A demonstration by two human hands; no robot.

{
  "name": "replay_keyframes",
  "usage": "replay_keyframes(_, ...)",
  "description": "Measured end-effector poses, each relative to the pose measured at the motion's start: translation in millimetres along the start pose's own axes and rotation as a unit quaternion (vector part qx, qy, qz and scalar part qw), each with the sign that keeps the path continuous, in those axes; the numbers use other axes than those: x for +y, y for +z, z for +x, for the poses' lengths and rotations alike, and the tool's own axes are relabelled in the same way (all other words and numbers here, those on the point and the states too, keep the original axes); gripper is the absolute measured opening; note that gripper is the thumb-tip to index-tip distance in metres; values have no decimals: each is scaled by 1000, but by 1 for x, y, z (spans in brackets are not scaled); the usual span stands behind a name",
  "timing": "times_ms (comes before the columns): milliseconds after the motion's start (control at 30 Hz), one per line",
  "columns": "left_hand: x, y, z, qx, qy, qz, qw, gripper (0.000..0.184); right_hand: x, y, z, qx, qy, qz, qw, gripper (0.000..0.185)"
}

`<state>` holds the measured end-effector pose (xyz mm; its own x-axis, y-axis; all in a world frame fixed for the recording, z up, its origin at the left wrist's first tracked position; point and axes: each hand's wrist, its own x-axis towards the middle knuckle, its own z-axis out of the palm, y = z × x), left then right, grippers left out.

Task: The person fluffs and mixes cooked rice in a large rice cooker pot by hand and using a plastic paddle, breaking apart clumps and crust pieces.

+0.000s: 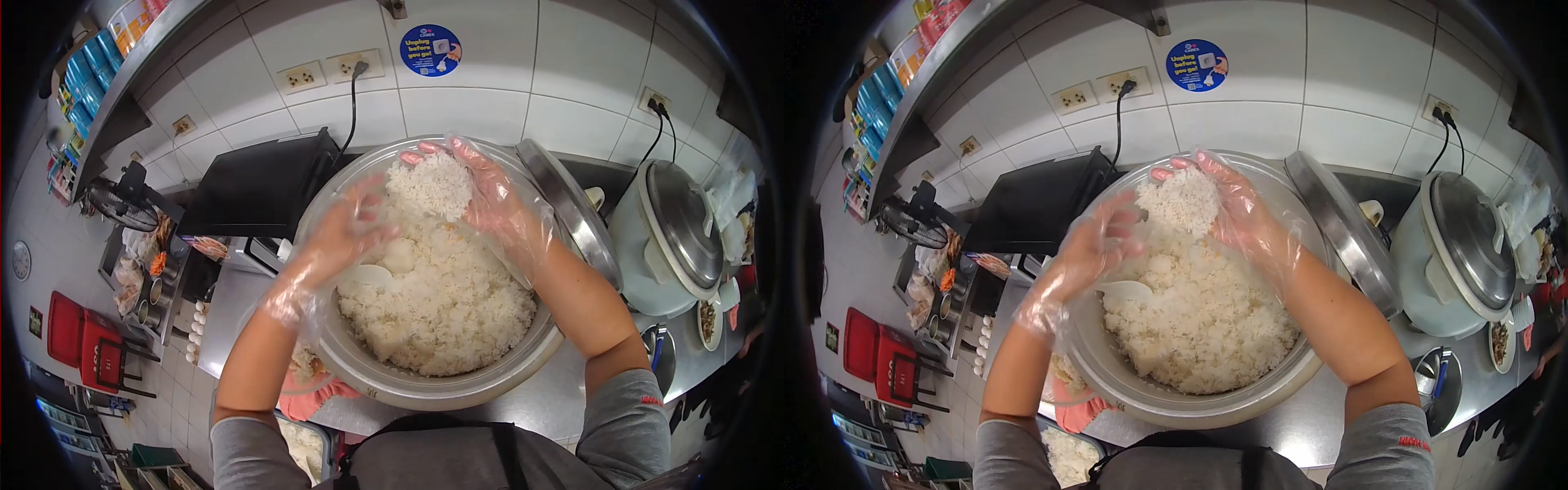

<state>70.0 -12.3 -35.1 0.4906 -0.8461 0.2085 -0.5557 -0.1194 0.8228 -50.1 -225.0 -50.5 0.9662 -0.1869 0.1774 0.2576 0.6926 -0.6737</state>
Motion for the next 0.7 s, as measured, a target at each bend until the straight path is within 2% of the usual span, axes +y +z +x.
replay_keyframes(33, 15, 13, 5, 52, -53, -139, 988, 57, 0, 4, -1, -18, 18, 11, 1000, 65)
replay_keyframes(133, 40, 34, 12, -10, -34, -324, 945, 60, -6, 15, -5, -38, 48, 30, 998, 74)
replay_keyframes(233, 36, 22, 29, -52, -152, -220, 962, 60, -14, 17, -6, -4, 16, 14, 1000, 80)
replay_keyframes(333, 15, 23, 36, -25, -186, -326, 927, 59, -19, 16, -5, 14, -24, 6, 1000, 82)
replay_keyframes(433, 22, 37, 23, 81, -215, -459, 858, 54, -15, 8, -3, 13, -28, 6, 999, 85)
replay_keyframes(500, 22, 46, 23, 66, -229, -463, 854, 54, -7, 10, -3, 6, -21, -42, 999, 93)
replay_keyframes(633, 23, 43, 24, -12, -229, -490, 841, 55, -5, 13, -4, -25, -41, -56, 997, 88)
replay_keyframes(700, 25, 46, 24, 26, -226, -431, 873, 56, -11, 13, -4, -46, -46, -35, 997, 84)
